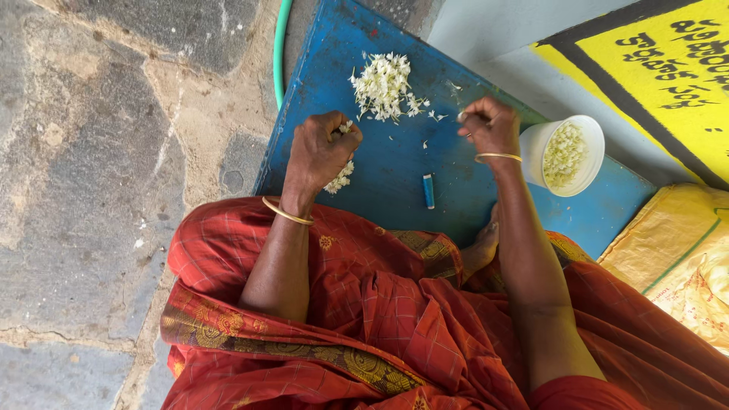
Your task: The person strings small white flowers together by hand to create a garland, picking them from a pile and placing them into a white bowl once attached.
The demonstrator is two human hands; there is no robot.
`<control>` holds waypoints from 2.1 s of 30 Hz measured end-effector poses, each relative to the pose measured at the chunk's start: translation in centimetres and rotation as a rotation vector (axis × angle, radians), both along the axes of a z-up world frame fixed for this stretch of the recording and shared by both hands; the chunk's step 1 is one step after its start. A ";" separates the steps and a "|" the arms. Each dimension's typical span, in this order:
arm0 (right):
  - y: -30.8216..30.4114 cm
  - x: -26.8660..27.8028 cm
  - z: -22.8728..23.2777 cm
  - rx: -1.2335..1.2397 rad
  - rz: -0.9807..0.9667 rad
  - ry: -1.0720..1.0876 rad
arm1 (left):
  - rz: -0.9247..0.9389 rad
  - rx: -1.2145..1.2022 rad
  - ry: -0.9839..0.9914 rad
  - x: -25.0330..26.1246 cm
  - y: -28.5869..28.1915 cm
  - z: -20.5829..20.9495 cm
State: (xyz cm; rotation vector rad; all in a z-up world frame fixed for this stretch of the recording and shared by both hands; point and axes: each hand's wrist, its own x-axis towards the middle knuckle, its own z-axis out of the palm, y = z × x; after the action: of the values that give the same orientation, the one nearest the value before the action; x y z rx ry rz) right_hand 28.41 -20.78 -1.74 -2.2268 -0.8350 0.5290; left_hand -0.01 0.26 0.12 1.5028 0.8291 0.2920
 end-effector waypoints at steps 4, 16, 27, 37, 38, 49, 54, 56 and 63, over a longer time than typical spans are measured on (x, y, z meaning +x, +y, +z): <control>0.7 -0.8 -0.2 -0.103 -0.118 0.181 | -0.014 -0.026 -0.009 -0.1 0.0 -0.4; 1.9 -0.1 -2.7 0.036 -0.154 0.189 | -0.014 0.002 -0.021 -0.2 -0.1 -0.7; 2.0 1.3 -0.8 -0.034 -0.241 0.113 | 0.012 0.038 -0.043 -0.2 -0.1 -0.9; 1.8 5.6 -0.9 0.046 0.063 -0.329 | -0.011 0.009 -0.017 -0.2 0.0 -1.2; 1.8 5.9 -0.8 0.045 -0.015 -0.246 | -0.012 0.012 -0.015 -0.1 0.0 -1.2; 1.9 6.5 -0.2 0.045 0.271 -0.333 | 0.000 0.049 -0.010 -0.1 0.2 -0.9; 1.6 6.9 0.1 -0.065 0.303 -0.273 | -0.010 0.034 0.031 -0.2 0.3 -1.1; 1.4 7.0 0.2 -0.030 0.344 -0.386 | -0.004 0.038 0.022 -0.3 0.1 -1.3; 1.3 5.6 -0.2 -0.113 0.421 -0.646 | -0.016 0.053 0.021 0.1 0.2 -1.6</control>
State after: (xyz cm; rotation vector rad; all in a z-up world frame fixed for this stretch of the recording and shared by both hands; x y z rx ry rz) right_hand 33.97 -19.52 -1.90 -2.3560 -1.6602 0.0202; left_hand 0.07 0.41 -1.50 1.5640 0.8314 0.2886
